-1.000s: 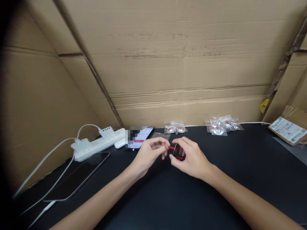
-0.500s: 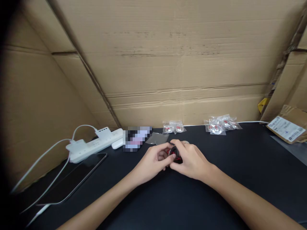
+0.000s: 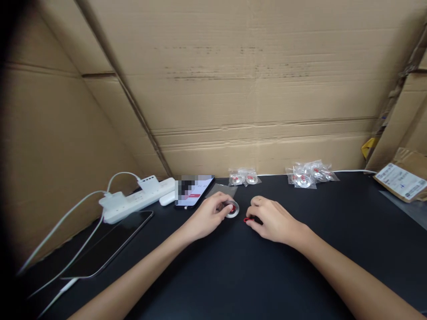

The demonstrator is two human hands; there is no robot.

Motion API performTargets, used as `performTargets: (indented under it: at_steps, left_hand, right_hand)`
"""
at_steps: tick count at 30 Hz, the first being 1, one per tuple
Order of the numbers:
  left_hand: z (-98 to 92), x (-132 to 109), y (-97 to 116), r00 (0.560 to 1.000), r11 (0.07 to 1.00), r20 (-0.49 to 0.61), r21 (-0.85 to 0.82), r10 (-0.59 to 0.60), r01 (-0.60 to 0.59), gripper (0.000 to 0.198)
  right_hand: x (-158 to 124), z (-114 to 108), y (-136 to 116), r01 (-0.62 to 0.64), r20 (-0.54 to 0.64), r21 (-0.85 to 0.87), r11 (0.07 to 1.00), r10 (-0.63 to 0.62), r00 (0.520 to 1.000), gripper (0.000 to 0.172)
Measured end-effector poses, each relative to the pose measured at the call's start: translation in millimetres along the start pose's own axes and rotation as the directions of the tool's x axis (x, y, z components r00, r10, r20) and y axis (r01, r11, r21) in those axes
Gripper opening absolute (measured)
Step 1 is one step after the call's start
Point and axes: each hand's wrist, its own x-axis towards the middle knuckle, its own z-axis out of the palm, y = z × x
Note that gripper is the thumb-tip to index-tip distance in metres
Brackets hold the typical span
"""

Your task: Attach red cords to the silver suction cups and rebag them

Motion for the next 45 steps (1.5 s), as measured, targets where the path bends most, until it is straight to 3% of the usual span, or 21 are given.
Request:
performTargets:
  at_steps: [3, 6, 12, 15, 20, 23, 26, 29, 32, 38, 42, 45]
  left_hand:
    - [1.1, -1, 1, 1.0, 0.999, 0.018, 0.035, 0.01, -0.011, 0.021]
    - [1.5, -2, 1, 1.0, 0.997, 0.011, 0.076, 0.0, -0.001, 0.022]
    - [1.5, -2, -3, 1.0, 0.985, -0.02, 0.17, -0.007, 0.01, 0.029]
    - [2.9, -4, -1, 0.999, 0.968, -0.037, 0.25, -0.003, 0.012, 0.033]
    - [6.3, -8, 9, 0.995, 0.94, -0.099, 0.339, -0.003, 0.036, 0.032]
    - [7.3, -10, 16, 0.99, 0.93, -0.082, 0.361, 0.112, -0.075, 0.032]
    - [7.1, -13, 22, 0.966, 0.905, 0.017, 0.345, 0.259, -0.249, 0.029]
    - [6.5, -14, 26, 0.939, 0.897, 0.085, 0.279, 0.333, -0.343, 0.019]
    - [5.8, -13, 28, 0.95, 0.931, 0.025, 0.189, 0.313, -0.312, 0.01]
    - [3.4, -10, 29, 0.99, 0.987, -0.139, -0.158, -0.001, -0.021, 0.009]
    - [4.0, -6, 24, 0.983, 0.892, -0.095, -0.44, -0.159, 0.102, 0.02]
    - [6.2, -3, 22, 0.988, 0.815, -0.023, -0.568, -0.153, 0.113, 0.028]
  right_hand:
    - [1, 2, -3, 0.031, 0.016, 0.014, 0.999, -0.031, 0.999, 0.013]
    - [2, 2, -1, 0.016, -0.053, 0.03, 0.999, -0.014, 0.999, 0.015]
    - [3, 8, 28, -0.175, -0.272, 0.042, 0.984, 0.18, 0.945, 0.014]
    - [3, 13, 38, -0.22, -0.254, -0.002, 0.976, 0.212, 0.944, 0.015]
    - [4, 14, 26, -0.131, -0.16, 0.021, 0.991, 0.133, 0.978, 0.015]
    - [4, 12, 11, -0.067, -0.124, 0.087, 0.994, 0.077, 0.989, 0.014]
    - [4, 11, 0, -0.03, -0.102, 0.119, 0.992, 0.042, 0.994, 0.015]
    - [4, 9, -3, -0.065, -0.121, 0.161, 0.985, 0.085, 0.989, 0.013]
    - [5, 7, -2, -0.091, -0.206, 0.278, 0.956, 0.152, 0.967, 0.01]
    - [8, -1, -8, -0.062, -0.394, 0.419, 0.906, 0.243, 0.886, 0.007]
    - [9, -2, -17, -0.034, -0.392, 0.421, 0.907, 0.216, 0.894, 0.008]
    - [9, 0, -21, -0.019, -0.363, 0.441, 0.897, 0.198, 0.911, 0.009]
